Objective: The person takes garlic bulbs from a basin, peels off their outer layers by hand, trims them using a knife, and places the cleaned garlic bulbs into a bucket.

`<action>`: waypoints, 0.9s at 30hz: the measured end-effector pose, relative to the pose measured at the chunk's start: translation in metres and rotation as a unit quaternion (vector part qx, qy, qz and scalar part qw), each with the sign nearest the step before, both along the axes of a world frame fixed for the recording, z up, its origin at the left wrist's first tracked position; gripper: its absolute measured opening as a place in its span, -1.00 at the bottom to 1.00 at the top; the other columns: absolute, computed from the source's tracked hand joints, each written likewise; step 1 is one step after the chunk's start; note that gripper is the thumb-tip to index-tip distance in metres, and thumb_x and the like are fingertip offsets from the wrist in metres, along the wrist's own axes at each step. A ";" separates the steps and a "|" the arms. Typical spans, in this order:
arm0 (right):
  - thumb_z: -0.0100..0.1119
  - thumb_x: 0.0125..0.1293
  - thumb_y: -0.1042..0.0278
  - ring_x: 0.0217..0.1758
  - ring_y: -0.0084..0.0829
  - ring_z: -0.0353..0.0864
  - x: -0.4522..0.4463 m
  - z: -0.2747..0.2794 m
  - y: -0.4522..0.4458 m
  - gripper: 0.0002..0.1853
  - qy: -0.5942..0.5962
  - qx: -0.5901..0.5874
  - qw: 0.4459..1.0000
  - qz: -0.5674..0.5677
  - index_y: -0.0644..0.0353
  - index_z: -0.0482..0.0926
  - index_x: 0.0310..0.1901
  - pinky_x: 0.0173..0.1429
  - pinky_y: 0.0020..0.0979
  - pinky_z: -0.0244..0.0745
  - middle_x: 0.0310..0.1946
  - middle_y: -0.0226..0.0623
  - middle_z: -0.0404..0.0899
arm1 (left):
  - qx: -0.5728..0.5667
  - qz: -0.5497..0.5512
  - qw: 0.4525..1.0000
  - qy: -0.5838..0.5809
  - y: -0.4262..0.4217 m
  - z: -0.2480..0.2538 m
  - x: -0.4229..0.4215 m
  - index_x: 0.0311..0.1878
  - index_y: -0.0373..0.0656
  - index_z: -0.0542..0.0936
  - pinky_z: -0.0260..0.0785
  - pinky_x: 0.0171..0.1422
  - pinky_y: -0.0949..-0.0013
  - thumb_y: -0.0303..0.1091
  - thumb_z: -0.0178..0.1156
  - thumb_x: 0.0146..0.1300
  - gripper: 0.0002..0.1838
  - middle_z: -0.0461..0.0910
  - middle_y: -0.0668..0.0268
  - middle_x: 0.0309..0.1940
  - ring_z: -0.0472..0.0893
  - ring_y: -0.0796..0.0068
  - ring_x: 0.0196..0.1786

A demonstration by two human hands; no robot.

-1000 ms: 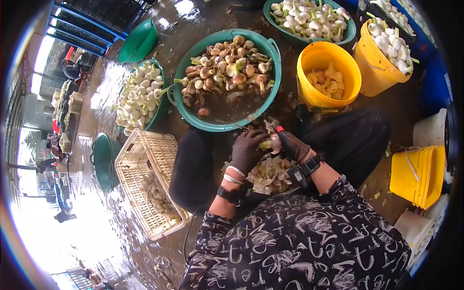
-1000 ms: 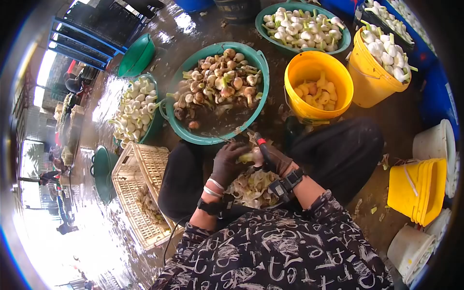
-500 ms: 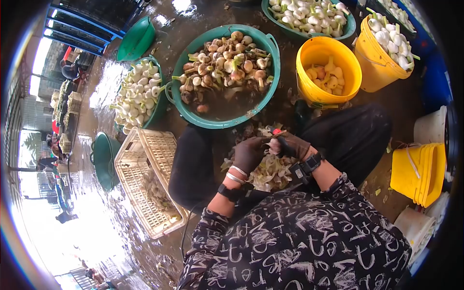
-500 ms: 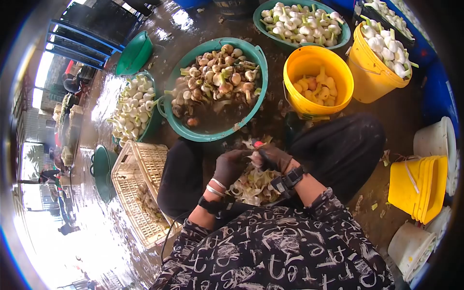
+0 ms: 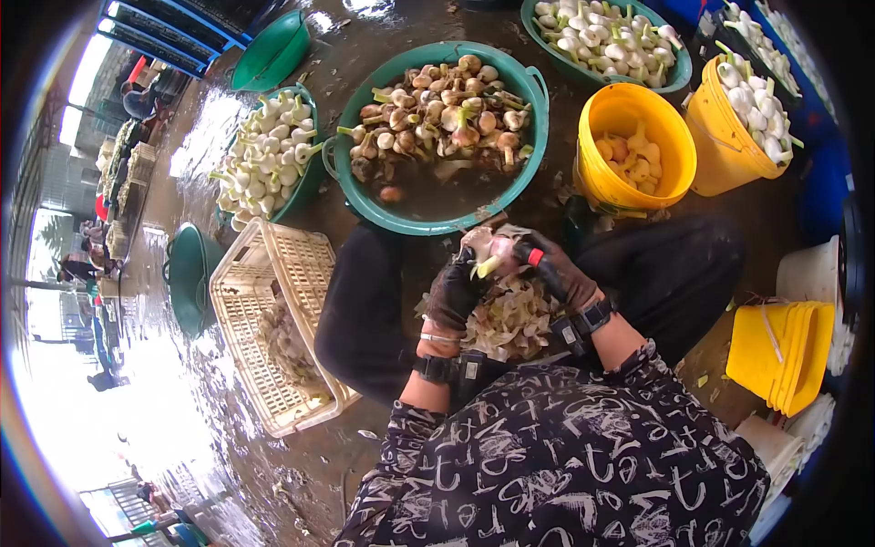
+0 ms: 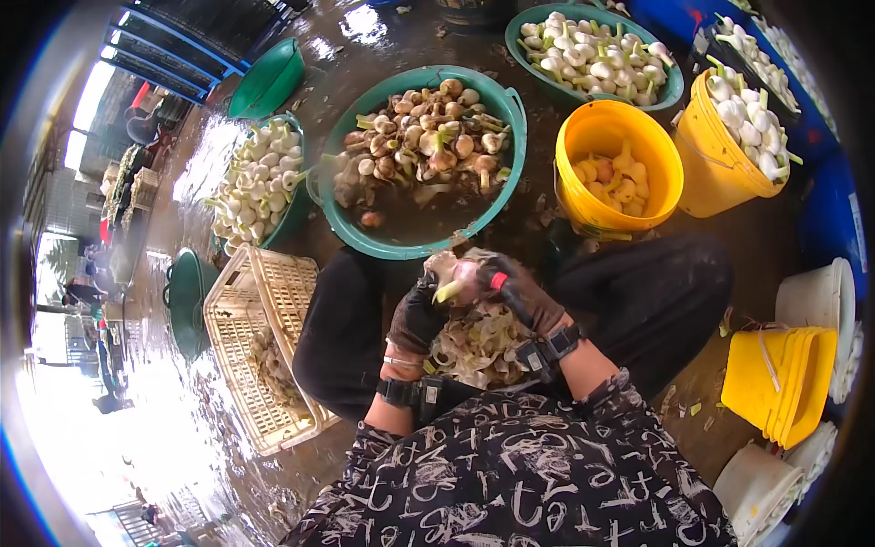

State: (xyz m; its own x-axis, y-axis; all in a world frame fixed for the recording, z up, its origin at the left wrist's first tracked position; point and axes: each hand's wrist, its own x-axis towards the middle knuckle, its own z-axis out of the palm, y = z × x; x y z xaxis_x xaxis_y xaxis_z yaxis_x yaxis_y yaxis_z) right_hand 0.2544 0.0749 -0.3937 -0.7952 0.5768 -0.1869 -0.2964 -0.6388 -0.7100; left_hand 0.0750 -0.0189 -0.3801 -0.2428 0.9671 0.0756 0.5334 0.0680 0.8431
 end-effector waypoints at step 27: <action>0.01 0.35 0.13 -0.27 -0.51 0.56 -0.003 -0.074 0.027 -0.75 0.168 -0.351 0.919 -0.064 0.14 0.50 -0.20 -0.07 -0.51 0.49 -0.32 -0.42 0.58 | -0.287 -0.030 0.952 0.105 -0.017 0.020 -0.025 0.06 -0.06 0.55 0.37 0.12 0.20 0.02 0.31 0.06 -0.47 0.60 0.10 -0.05 0.58 0.09 0.01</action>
State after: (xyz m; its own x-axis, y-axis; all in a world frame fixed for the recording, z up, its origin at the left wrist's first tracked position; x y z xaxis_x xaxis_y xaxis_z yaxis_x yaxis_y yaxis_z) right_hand 0.2515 0.1019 -0.4675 -0.8102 0.5004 -0.3053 -0.5281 -0.8491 0.0097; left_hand 0.0501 -0.0359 -0.3603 -0.2233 0.8754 -0.4287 0.7031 0.4493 0.5511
